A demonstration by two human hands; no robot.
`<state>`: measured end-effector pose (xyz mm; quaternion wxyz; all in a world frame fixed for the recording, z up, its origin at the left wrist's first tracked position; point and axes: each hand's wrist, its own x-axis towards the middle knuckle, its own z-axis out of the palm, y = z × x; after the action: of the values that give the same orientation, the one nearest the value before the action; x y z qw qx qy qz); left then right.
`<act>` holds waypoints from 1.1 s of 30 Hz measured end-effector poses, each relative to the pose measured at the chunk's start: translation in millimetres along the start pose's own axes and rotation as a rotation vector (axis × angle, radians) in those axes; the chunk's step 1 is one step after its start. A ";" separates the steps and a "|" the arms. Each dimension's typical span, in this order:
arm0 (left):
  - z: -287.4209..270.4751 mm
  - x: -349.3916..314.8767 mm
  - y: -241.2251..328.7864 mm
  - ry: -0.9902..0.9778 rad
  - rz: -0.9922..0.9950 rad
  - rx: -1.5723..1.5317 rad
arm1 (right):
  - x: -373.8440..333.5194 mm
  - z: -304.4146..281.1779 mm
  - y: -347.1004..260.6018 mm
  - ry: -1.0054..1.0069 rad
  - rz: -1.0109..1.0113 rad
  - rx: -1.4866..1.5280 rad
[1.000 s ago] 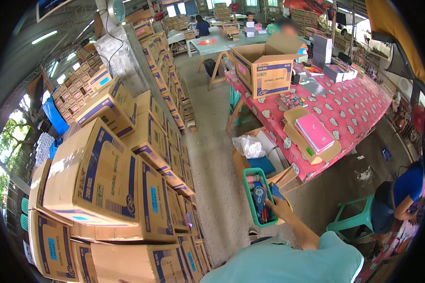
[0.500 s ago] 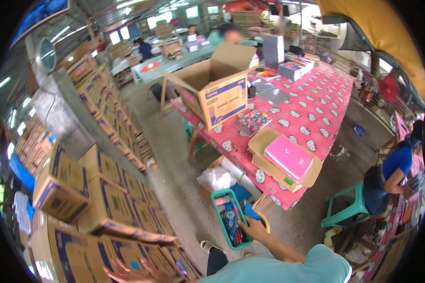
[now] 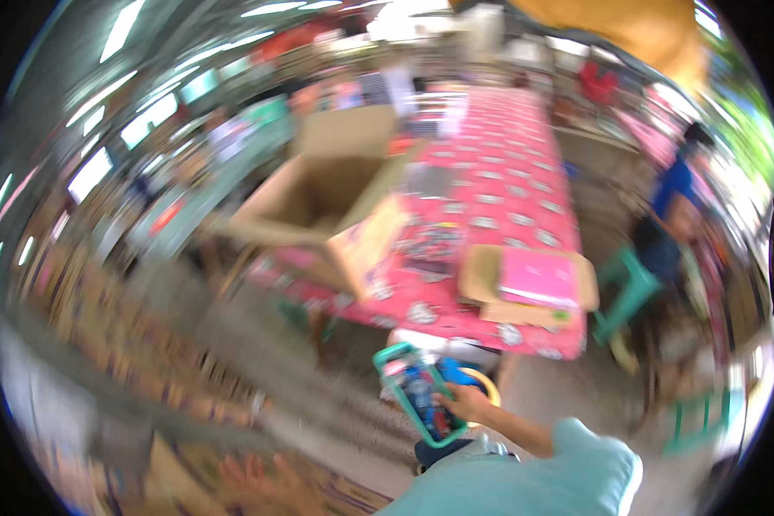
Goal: The person organizes stationery items in a green basket, writes in a notebook, and then moves to a stack of cardboard boxes. They seal the boxes using packing tape and label them with a marker.
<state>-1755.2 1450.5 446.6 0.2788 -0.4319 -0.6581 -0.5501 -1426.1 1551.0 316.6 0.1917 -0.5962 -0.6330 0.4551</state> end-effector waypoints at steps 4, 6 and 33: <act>74.9 44.1 -30.4 -0.098 0.181 -0.125 | 33.9 30.2 -50.9 0.020 0.067 -0.021; 112.7 53.4 -32.5 -0.128 0.233 -0.221 | 44.5 39.1 -66.6 0.101 0.033 -0.028; 139.9 167.2 -279.8 -0.029 -0.521 -0.499 | 173.7 240.6 -195.4 -0.157 -0.108 -0.050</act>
<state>-2063.8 1623.2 418.8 0.0059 -0.3119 -0.5956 -0.7402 -1765.9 1653.3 298.4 0.1510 -0.5284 -0.6883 0.4736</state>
